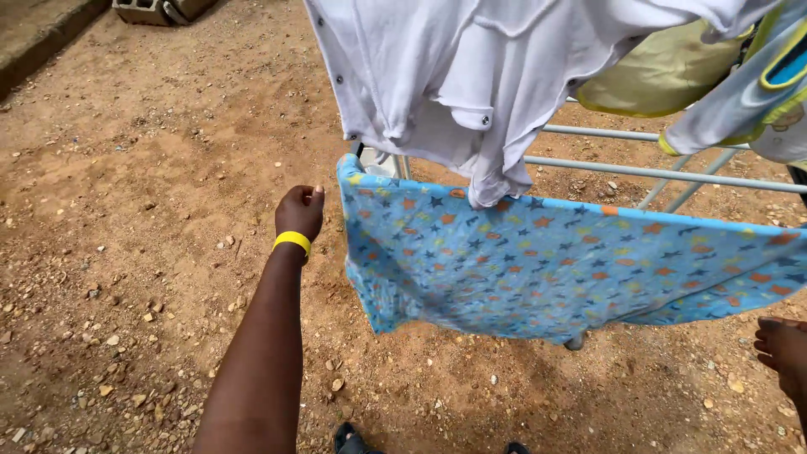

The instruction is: Wringing out hand-washed clothes from a bucket and hanging them on a drying rack.

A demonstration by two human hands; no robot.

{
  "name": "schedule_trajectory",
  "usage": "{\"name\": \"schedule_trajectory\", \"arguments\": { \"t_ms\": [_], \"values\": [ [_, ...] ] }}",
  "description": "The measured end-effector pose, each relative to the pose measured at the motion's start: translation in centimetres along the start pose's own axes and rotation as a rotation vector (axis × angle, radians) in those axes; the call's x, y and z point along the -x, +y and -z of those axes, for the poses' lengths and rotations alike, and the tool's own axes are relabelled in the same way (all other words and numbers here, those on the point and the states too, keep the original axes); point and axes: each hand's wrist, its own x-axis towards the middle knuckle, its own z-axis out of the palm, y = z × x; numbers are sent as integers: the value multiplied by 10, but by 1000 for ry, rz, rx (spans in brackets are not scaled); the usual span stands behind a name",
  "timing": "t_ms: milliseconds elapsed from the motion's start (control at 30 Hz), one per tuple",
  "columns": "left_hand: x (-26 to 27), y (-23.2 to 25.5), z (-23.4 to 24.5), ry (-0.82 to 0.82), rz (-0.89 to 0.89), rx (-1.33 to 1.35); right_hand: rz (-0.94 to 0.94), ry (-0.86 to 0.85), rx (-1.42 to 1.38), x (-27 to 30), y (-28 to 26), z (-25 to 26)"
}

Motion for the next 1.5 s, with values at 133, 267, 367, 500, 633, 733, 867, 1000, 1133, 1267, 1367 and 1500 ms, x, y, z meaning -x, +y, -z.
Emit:
{"name": "schedule_trajectory", "arguments": {
  "t_ms": [133,267,367,500,633,733,867,1000,1133,1267,1367,1500],
  "values": [
    [63,-117,4,-325,99,158,-174,-33,-125,57,56,-215],
    [146,-267,10,-537,748,494,-512,-367,-192,129,71,-444],
    [211,-374,27,-510,1075,656,-384,-682,52,225,2,-599],
    [229,-446,69,-428,1294,753,-67,-1197,278,322,-126,-739],
    [179,-495,69,-364,1299,608,147,-1242,320,335,-193,-840],
    [113,-463,62,-295,1024,884,333,-1145,317,318,-221,-903],
    [7,-320,73,-436,933,646,431,-960,263,255,-243,-983],
    [-96,-313,10,-676,718,580,500,-759,562,141,-226,-1054],
    [-227,-495,-140,-695,518,668,518,-621,737,2,-278,-1102],
    [-288,-492,-126,-1065,762,989,422,-824,813,-8,-248,-1051],
    [-398,-363,-87,-785,792,595,426,-676,636,-55,-285,-1036],
    [-474,-308,-114,-854,692,662,-32,-472,412,-101,-334,-1022]
  ]
}}
